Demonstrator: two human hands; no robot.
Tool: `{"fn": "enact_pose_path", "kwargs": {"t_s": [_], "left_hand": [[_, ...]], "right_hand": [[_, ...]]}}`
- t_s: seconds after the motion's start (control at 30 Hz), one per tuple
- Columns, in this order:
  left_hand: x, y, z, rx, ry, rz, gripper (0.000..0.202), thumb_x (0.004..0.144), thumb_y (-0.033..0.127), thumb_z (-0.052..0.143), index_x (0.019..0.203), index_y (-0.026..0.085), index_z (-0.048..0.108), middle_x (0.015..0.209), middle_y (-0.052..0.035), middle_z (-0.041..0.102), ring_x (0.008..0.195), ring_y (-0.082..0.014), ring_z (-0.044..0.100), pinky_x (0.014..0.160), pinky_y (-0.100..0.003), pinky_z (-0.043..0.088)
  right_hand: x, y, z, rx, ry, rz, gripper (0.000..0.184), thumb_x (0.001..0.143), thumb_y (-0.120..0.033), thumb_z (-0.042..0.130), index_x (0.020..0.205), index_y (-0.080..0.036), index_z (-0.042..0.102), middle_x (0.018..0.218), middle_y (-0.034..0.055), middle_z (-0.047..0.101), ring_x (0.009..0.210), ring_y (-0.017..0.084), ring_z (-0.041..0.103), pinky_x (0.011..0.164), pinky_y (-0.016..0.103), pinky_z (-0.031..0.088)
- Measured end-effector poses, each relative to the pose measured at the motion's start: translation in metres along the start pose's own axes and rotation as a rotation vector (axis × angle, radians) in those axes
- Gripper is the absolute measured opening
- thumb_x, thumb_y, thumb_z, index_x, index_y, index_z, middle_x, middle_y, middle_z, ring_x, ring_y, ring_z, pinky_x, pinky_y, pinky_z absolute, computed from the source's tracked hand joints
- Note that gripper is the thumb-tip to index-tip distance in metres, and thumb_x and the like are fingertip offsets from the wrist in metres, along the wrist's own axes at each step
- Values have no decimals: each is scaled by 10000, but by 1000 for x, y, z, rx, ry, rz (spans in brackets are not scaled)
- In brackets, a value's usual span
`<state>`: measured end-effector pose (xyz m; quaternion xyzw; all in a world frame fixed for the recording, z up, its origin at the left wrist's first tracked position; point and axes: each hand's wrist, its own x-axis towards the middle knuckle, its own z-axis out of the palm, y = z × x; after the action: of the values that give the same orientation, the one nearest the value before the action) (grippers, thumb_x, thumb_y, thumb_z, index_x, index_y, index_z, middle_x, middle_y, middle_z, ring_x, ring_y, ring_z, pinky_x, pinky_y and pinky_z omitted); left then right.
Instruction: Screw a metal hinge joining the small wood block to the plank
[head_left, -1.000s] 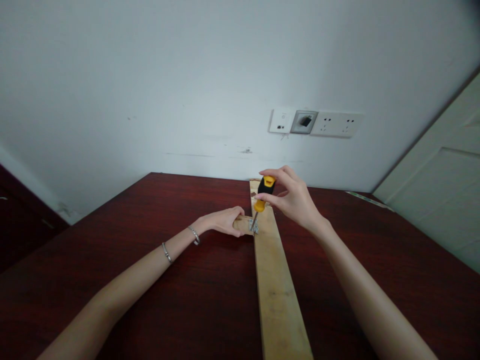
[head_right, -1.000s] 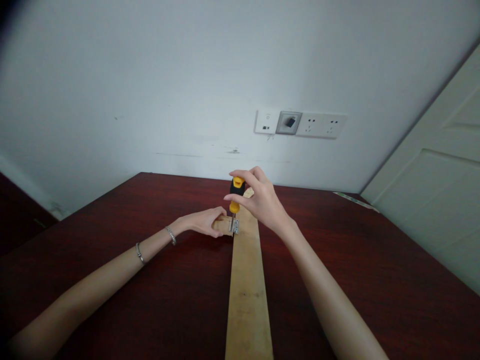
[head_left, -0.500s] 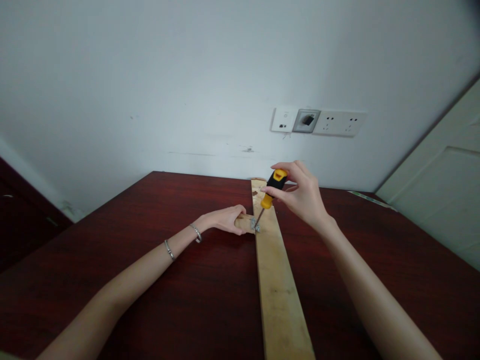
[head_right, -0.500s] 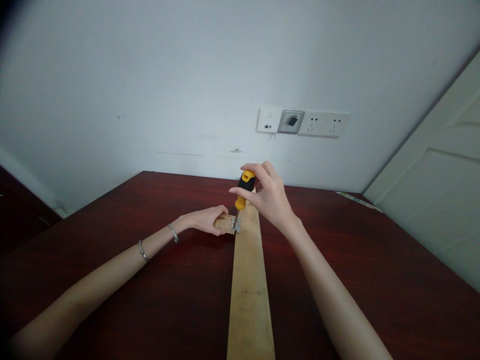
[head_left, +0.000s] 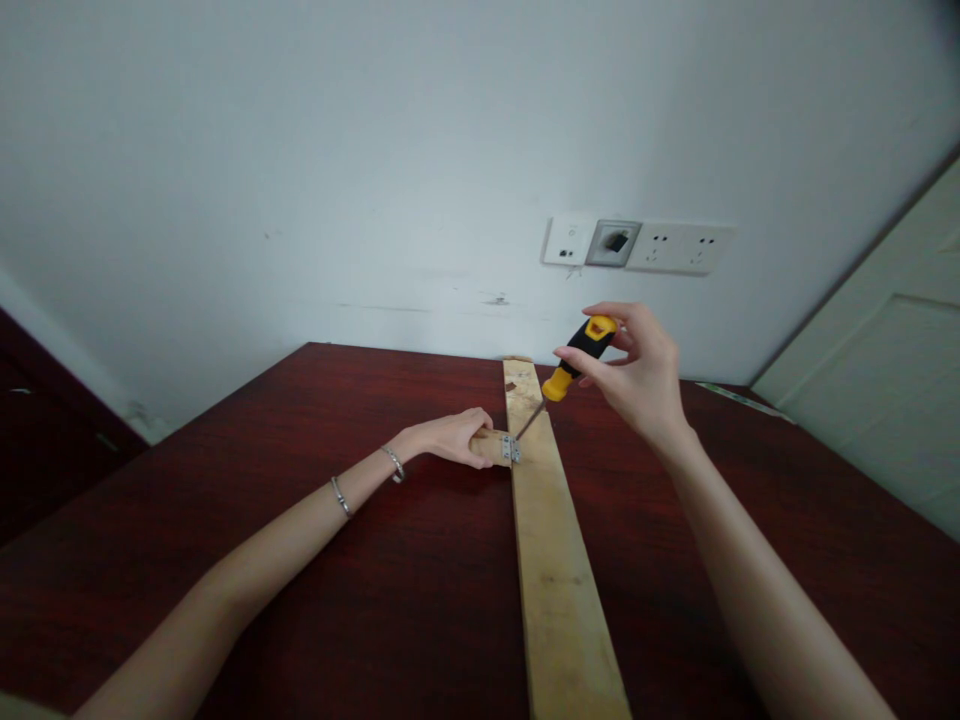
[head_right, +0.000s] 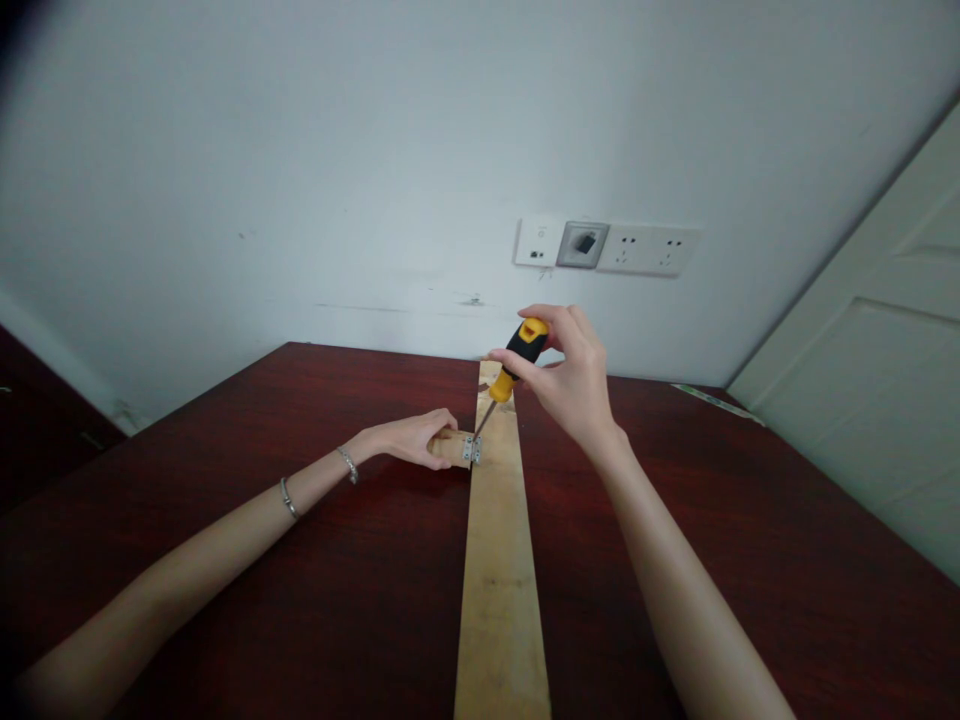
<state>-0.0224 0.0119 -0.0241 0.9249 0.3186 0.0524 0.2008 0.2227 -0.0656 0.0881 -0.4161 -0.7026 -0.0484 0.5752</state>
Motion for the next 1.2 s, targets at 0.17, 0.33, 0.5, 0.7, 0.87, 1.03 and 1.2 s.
{"fn": "enact_pose_path", "kwargs": {"t_s": [0.17,0.33,0.5,0.7,0.87,1.03,1.2], "left_hand": [[2,-3,-1,67,-7,46,627,701,591,665,1109,141,511,1083,-101,505,956,-228,505,811,-305,416],[3,-1,-4,89,-53,28,668,684,627,663,1111,133,521,1068,-99,498,959,-232,486,803,-303,405],[3,5,-8,121,-101,14,692,678,632,664,1134,130,528,1049,-93,508,957,-229,473,799,-296,390],[2,6,-9,132,-101,7,678,673,629,667,1123,140,531,1051,-89,508,969,-234,460,802,-297,388],[4,2,-7,120,-95,31,666,677,628,671,1107,137,541,1031,-91,508,955,-237,460,803,-308,393],[5,1,-7,115,-104,21,698,667,641,675,1121,125,551,1042,-100,514,974,-248,466,828,-321,401],[3,-5,-9,44,-100,16,809,672,681,657,1260,147,505,1186,-114,514,1103,-260,461,923,-327,396]], "right_hand": [[1,3,-2,20,19,19,410,740,-420,758,1088,-250,622,1030,48,586,865,202,611,608,323,590],[2,4,-5,18,33,24,407,738,-420,758,1087,-260,623,1033,51,585,898,216,610,593,315,593],[2,4,-7,6,42,34,418,737,-427,757,1097,-258,626,1022,48,582,852,203,610,571,311,592],[4,4,-9,2,58,30,421,733,-430,759,1095,-257,631,1020,48,588,869,204,609,543,289,591],[5,4,-11,3,66,41,418,735,-441,750,1091,-259,632,1019,46,581,866,202,606,499,268,584],[4,3,-13,5,72,42,416,735,-436,750,1091,-256,630,1025,46,577,855,194,604,479,253,580],[5,4,-14,16,76,38,420,730,-433,753,1090,-258,626,1032,45,573,844,189,602,455,244,574]]}}
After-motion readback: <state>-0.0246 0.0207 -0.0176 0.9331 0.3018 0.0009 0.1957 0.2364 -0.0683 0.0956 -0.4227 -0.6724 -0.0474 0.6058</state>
